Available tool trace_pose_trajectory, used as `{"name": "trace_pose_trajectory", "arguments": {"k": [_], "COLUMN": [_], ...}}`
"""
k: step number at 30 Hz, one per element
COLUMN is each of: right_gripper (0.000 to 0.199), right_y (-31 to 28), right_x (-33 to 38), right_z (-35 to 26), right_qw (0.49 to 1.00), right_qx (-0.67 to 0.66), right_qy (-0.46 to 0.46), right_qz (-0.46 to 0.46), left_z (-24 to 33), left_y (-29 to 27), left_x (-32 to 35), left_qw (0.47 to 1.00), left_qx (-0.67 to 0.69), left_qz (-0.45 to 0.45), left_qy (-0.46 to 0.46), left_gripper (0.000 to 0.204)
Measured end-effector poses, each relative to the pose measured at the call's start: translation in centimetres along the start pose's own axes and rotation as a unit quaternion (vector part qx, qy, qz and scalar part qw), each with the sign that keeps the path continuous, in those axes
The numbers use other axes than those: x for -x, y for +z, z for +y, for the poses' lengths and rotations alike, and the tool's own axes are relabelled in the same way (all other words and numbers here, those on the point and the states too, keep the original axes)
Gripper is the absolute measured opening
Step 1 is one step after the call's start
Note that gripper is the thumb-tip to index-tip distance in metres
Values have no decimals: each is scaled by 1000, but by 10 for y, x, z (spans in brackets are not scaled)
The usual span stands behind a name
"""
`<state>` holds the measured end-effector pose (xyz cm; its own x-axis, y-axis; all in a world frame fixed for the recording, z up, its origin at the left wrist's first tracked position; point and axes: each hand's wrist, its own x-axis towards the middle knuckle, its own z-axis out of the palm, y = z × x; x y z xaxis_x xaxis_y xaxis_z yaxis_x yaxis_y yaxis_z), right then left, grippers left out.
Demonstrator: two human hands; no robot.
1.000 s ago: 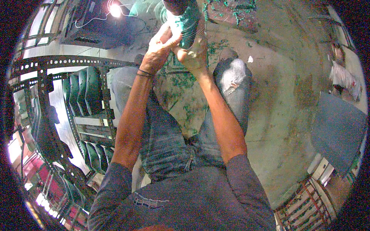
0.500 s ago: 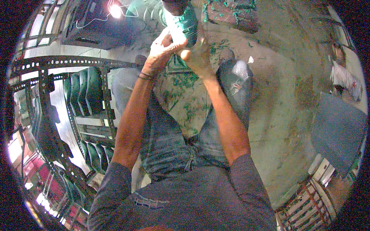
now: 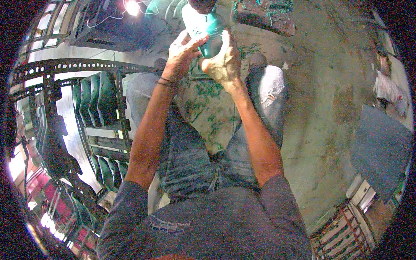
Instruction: Drilling holes in green plastic shoe lasts using a stationary drill press.
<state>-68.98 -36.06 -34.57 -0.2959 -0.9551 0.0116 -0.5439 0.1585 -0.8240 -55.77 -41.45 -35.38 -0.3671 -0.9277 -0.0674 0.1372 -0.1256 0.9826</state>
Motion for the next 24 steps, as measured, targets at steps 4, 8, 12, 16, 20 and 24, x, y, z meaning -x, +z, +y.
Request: {"name": "trace_pose_trajectory", "arguments": {"k": [4, 8, 12, 16, 20, 24], "right_gripper": [90, 88, 90, 96, 94, 85], "right_y": [6, 2, 0, 5, -5, 5], "right_x": [4, 7, 7, 5, 7, 4], "right_z": [5, 6, 12, 27, 8, 43], "right_qw": [996, 999, 999, 987, 997, 976], "right_qx": [60, 18, 3, 18, -2, 155], "right_qy": [-41, 33, -35, -144, -70, -143], "right_qz": [55, 3, 36, 74, 28, 52], "left_z": [-17, -16, -3, -17, 1, 22], "left_y": [-6, -3, 6, -8, 0, 14], "left_x": [-5, -1, 0, -2, 9, 9], "left_qw": [998, 991, 997, 994, 1000, 994], "left_qx": [-10, 62, -46, 48, -29, 48], "left_qz": [38, 87, 66, 68, -6, -86], "left_qy": [-48, -79, -5, -71, -8, -44], "left_gripper": [38, 42, 41, 38, 50, 74]}}
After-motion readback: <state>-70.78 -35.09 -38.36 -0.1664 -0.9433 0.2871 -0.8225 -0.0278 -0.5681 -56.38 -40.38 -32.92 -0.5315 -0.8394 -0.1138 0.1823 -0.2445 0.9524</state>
